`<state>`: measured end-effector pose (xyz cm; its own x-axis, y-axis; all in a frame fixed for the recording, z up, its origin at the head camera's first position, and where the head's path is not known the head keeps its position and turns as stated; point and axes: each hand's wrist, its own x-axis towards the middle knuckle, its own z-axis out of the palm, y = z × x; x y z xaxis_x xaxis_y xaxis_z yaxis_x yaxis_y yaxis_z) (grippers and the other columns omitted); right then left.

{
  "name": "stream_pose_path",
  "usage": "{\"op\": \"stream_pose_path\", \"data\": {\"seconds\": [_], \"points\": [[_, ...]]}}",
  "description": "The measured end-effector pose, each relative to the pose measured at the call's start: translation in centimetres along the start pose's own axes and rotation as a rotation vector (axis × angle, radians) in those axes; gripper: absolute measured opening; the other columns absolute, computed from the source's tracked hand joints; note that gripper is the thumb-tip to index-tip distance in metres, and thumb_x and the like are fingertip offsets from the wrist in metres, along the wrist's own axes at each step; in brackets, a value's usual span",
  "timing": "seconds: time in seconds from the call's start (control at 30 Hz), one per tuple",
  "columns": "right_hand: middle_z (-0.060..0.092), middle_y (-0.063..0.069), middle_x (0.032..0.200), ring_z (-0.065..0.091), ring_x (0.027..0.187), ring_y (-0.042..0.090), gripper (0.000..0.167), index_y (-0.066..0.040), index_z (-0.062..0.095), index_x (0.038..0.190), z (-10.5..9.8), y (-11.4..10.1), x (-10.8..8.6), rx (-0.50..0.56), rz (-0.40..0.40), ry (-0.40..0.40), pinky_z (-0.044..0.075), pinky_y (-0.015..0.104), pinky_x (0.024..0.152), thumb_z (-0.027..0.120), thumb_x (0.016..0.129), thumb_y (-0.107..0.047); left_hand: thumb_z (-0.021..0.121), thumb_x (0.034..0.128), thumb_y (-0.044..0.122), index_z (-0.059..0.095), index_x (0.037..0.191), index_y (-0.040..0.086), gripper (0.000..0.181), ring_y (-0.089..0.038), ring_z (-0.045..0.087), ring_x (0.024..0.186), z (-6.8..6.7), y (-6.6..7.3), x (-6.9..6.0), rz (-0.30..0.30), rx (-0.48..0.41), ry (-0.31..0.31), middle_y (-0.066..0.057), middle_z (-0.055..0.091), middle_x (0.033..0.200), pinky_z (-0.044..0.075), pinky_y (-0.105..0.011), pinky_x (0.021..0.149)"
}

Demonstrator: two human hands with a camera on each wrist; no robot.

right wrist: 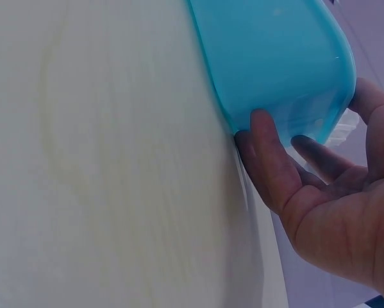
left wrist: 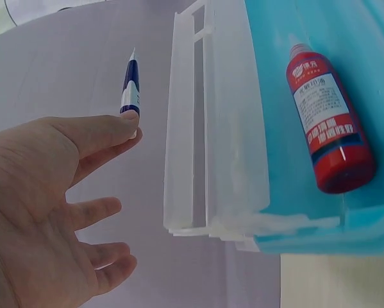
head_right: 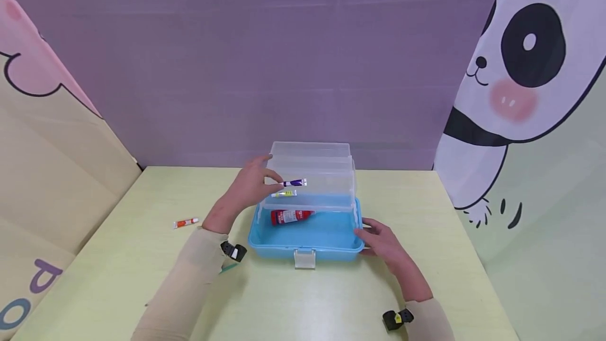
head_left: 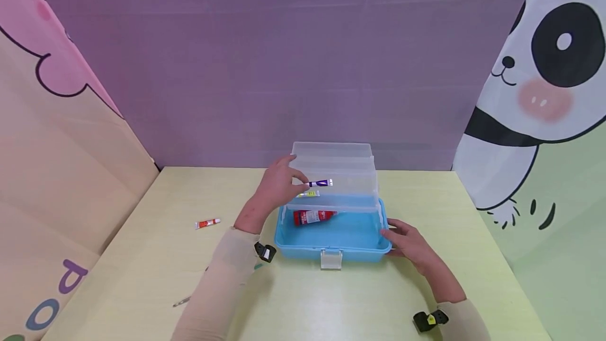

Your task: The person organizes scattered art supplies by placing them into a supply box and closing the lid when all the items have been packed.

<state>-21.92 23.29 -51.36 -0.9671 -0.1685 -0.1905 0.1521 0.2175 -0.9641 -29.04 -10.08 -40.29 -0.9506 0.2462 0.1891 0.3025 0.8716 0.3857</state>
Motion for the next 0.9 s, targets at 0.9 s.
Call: {"op": "stream_pose_path", "data": {"seconds": [0.9], "points": [[0.048, 0.031, 0.133, 0.061, 0.107, 0.040, 0.065, 0.004, 0.037, 0.144, 0.0, 0.2, 0.2, 0.012, -0.002, -0.012, 0.054, 0.049, 0.081, 0.063, 0.096, -0.030, 0.077, 0.0823, 0.030, 0.078, 0.101, 0.023, 0.020, -0.033, 0.024, 0.142, 1.8, 1.9, 0.9, 0.072, -0.021, -0.017, -0.010, 0.043, 0.147, 0.022, -0.061, 0.109]]}}
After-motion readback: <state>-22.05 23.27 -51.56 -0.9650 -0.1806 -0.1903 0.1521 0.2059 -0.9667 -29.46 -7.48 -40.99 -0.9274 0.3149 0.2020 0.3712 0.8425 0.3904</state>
